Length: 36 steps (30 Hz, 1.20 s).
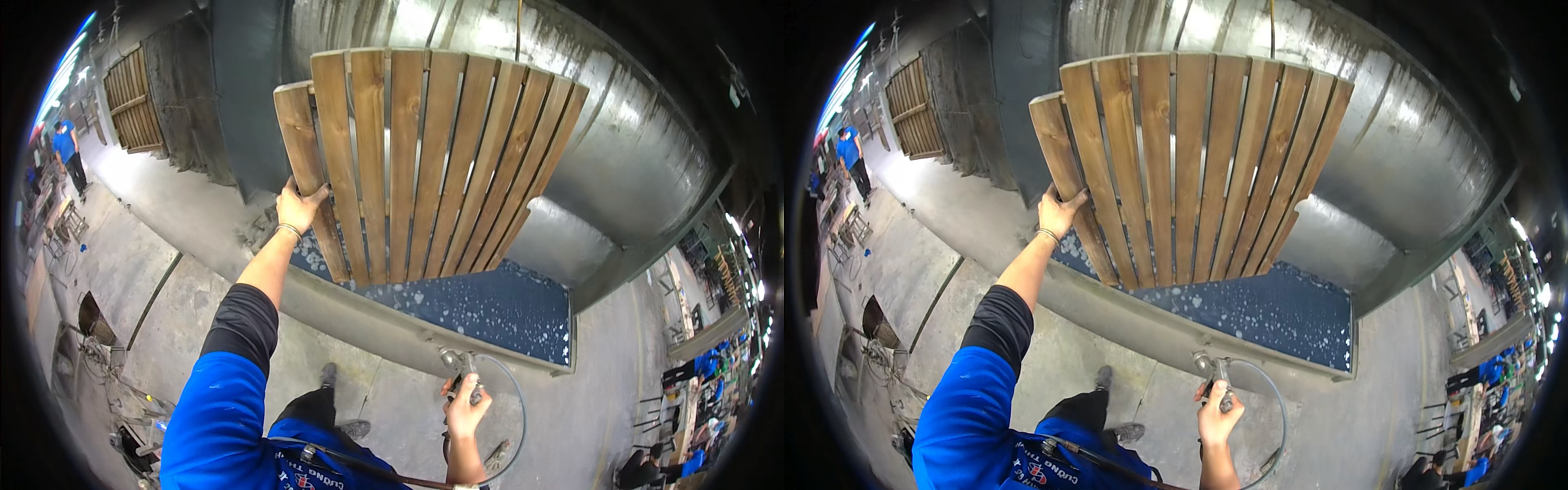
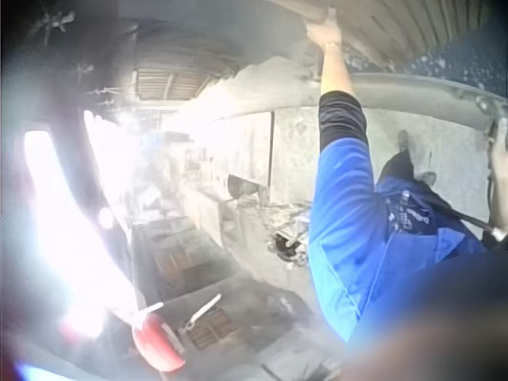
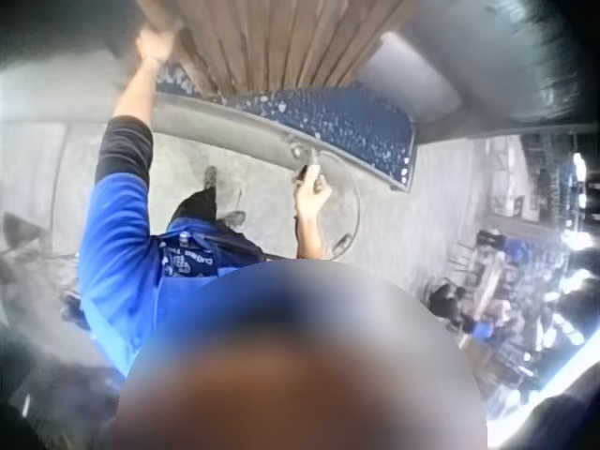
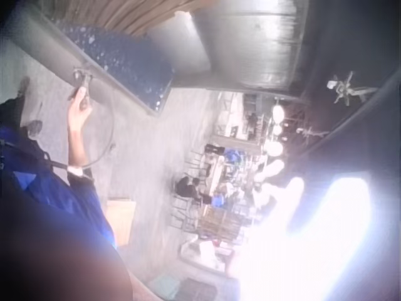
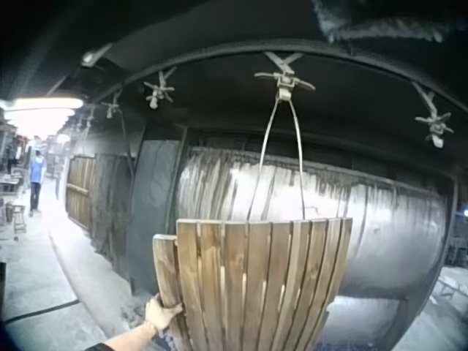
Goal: The person uses a spray gun to apply a finish to hanging wooden slatted panels in a workshop. They repeatedly spray both sides of each panel, rotate the panels to access all surfaces, and move between multiple panels throughout the clip.
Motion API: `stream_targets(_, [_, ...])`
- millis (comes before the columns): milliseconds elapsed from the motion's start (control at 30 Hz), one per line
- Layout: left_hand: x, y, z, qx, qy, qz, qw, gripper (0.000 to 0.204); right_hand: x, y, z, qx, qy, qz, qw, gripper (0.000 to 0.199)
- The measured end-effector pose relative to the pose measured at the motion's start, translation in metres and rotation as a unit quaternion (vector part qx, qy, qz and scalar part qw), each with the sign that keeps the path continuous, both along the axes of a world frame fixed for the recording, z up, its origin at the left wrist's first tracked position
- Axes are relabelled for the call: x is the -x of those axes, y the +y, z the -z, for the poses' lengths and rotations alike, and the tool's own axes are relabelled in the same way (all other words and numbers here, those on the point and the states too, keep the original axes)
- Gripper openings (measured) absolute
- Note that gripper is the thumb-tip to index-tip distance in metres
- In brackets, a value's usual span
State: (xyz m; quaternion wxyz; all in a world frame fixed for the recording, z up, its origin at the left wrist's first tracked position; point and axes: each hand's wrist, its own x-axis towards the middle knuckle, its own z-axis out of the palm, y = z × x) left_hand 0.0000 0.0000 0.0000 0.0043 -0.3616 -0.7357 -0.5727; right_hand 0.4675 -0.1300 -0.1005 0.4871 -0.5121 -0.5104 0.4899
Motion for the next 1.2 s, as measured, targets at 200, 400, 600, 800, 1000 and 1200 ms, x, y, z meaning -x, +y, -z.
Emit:
stream_targets(200, [-0.011,-0.006,-0.008,-0.008,-0.019,-0.032,0.999,0.063,0.012,0.002,-0.126,-0.248,0.152,-0.007,0.957,0.090])
stream_targets(400, [-0.010,-0.010,-0.011,-0.001,-0.021,-0.045,0.999,0.065,0.027,0.011,-0.186,-0.307,0.237,-0.057,0.920,0.108])
stream_targets(600, [0.007,-0.001,-0.016,-0.008,-0.011,-0.040,0.999,0.068,0.057,0.040,-0.139,-0.221,0.131,-0.100,0.961,0.075])
stream_targets(800, [0.031,0.007,-0.005,0.000,0.006,-0.017,1.000,0.065,0.072,0.050,-0.049,-0.035,-0.011,-0.030,0.999,0.054])
stream_targets(1000, [0.062,0.011,-0.001,-0.016,0.000,0.052,0.999,0.065,0.087,0.047,-0.024,-0.001,-0.103,-0.027,0.994,0.050])
stream_targets(1200, [0.102,0.006,0.016,-0.159,-0.224,0.222,0.936,0.051,0.108,0.029,-0.035,0.001,-0.075,-0.066,0.995,0.049])
